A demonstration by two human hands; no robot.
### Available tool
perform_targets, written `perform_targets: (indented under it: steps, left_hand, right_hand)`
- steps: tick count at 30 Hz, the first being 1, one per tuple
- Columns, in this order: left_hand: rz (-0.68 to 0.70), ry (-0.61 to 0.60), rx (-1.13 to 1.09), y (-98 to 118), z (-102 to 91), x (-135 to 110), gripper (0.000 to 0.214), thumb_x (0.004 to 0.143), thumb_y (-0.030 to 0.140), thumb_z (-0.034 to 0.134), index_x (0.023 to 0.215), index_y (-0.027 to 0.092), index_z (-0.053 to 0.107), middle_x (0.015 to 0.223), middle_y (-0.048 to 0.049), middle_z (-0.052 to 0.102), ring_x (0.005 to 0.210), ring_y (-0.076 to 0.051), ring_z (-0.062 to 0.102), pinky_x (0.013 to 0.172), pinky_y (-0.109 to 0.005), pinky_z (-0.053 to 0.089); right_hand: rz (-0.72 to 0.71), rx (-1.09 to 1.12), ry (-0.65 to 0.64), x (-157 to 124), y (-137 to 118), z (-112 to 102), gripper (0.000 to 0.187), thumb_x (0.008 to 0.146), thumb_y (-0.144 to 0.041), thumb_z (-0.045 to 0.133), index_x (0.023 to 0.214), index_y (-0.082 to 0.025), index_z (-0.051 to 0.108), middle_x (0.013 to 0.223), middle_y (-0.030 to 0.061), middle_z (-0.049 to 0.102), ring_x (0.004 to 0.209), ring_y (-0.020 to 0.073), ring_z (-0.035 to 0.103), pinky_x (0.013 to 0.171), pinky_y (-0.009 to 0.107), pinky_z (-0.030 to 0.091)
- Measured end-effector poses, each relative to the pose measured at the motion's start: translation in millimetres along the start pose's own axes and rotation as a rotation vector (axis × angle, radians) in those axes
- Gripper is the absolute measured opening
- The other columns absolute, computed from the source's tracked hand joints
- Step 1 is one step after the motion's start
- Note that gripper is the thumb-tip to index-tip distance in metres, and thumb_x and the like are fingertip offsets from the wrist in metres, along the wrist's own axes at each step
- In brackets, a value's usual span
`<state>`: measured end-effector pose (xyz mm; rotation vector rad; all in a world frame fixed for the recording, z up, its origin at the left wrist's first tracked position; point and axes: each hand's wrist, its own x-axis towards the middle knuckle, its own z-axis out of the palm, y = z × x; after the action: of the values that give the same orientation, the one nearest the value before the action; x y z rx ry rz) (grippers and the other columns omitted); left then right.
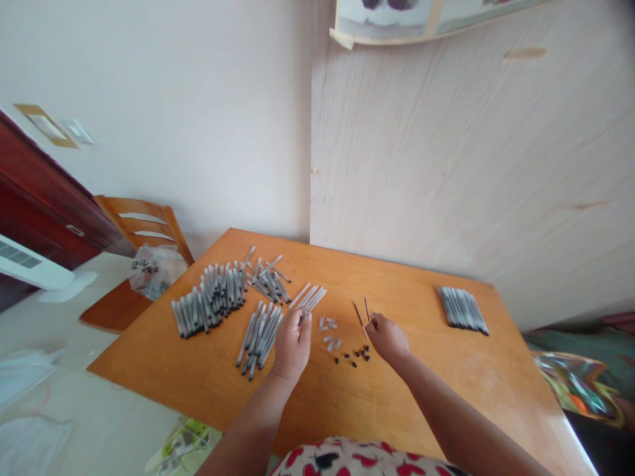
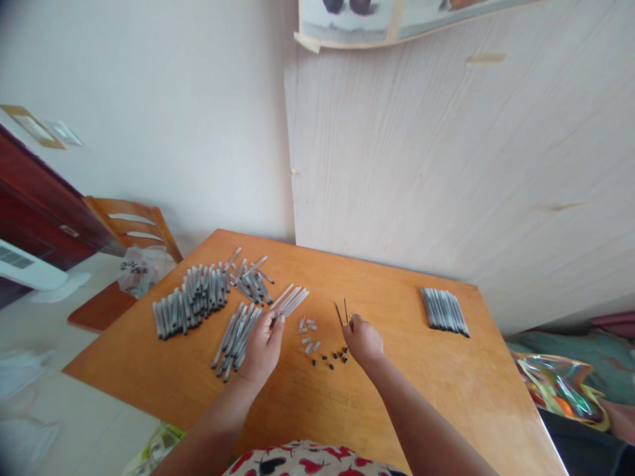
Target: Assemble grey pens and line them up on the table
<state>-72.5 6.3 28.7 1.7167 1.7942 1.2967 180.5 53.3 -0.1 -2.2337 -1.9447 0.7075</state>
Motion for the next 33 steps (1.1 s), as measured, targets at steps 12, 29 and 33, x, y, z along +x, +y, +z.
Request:
perform_targets:
  steps: [12,29,33]
  left_hand:
    - [-0.467,-0.282,-0.561,18,7.8,-4,0.043,0.089,0.048,0.055,0.119,0.018,0.064,0.122,-0.0102,0.068,0.112,-0.024,0.063,0.098,-0.035,0.046]
    - [-0.213,-0.400,-0.262,8,10.1,-5,0.028,0.088,0.026,0.053,0.107,0.020,0.072,0.106,-0.0058,0.072,0.105,-0.019,0.064,0.095,-0.031,0.046]
    - [-0.164,-0.404,-0.199,11,8.0,-4,0.027,0.087,0.022,0.052,0.106,0.020,0.072,0.105,-0.0054,0.071,0.102,-0.018,0.064,0.091,-0.030,0.047]
  right_hand:
    - [-0.145,1.038,0.020,-41,-35,-54,0.020,0.077,-0.035,0.060,0.087,-0.019,0.062,0.065,-0.0026,0.054,0.057,0.0124,0.042,0.055,0.026,0.031]
    - [-0.155,1.263,-0.224,-56,-47,-72,0.025,0.069,-0.023,0.064,0.091,-0.020,0.053,0.065,-0.0070,0.044,0.051,0.0069,0.032,0.047,0.024,0.017]
    - [-0.144,1.220,-0.218,-55,-47,-73,0.025,0.068,-0.024,0.064,0.090,-0.020,0.054,0.065,-0.0070,0.045,0.051,0.0074,0.033,0.047,0.025,0.018]
